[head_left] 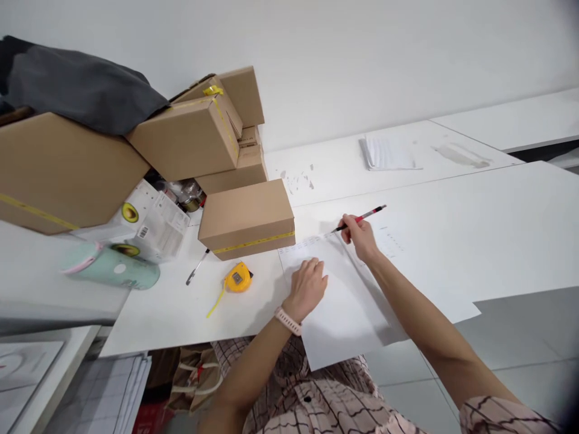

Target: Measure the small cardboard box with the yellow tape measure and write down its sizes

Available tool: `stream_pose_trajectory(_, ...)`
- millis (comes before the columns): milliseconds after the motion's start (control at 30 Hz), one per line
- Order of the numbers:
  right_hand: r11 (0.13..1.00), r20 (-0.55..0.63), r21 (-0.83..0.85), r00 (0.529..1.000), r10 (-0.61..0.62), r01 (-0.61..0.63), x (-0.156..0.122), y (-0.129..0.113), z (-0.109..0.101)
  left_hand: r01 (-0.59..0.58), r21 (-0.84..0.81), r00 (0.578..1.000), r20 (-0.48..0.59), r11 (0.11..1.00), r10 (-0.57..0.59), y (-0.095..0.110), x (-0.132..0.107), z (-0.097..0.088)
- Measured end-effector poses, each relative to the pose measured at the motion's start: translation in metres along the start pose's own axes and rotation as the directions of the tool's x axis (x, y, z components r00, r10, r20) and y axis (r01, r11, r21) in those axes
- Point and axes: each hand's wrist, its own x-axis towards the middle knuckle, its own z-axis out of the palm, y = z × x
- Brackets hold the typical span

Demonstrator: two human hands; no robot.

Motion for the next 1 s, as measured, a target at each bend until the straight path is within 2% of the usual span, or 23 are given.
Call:
stream_pose_trajectory(67, 0.999, 0.088, 0.000, 0.995, 0.045, -0.045, 0.009, 0.014, 0.015, 0.055, 0.013, 0.995, 0.085, 0.998, -0.056, 0.019, 0.020, 0.013)
stream_pose_trajectory(167, 0.995, 0.159, -0.032, 0.982, 0.101, -0.097, 0.015, 0.036, 0.028, 0.114, 0.052, 0.986, 0.114, 0.992, -0.119, 0.025, 0.035, 0.020)
stream_pose_trajectory(300, 0.987, 0.120, -0.155, 0.993, -0.016, 0.035, 0.013, 0.053, 0.028, 0.121, 0.079, 0.982, 0.137, 0.990, -0.131, 0.019, 0.037, 0.018)
stream_pose_trajectory(433, 0.960, 0.106, -0.257, 0.991, -0.084, 0.109, 0.010, 0.056, 0.023, 0.121, 0.057, 0.982, 0.137, 0.991, -0.128, 0.017, 0.037, 0.017)
stream_pose_trajectory(533, 0.972, 0.111, -0.219, 0.992, -0.060, 0.083, 0.007, 0.057, 0.024, 0.116, 0.047, 0.983, 0.135, 0.992, -0.122, 0.016, 0.036, 0.018)
stream_pose_trajectory(700, 0.989, 0.053, -0.145, 0.999, -0.015, 0.023, -0.002, 0.060, 0.028, 0.104, 0.058, 0.984, 0.140, 0.993, -0.111, 0.012, 0.031, 0.017)
stream_pose_trajectory(867, 0.926, 0.044, -0.359, 0.993, -0.106, 0.115, -0.005, 0.062, 0.025, 0.103, 0.040, 0.984, 0.142, 0.994, -0.108, 0.013, 0.029, 0.017)
stream_pose_trajectory(1000, 0.907, 0.087, -0.398, 0.990, -0.113, 0.138, -0.004, 0.064, 0.024, 0.105, 0.063, 0.986, 0.126, 0.992, -0.113, 0.014, 0.029, 0.019)
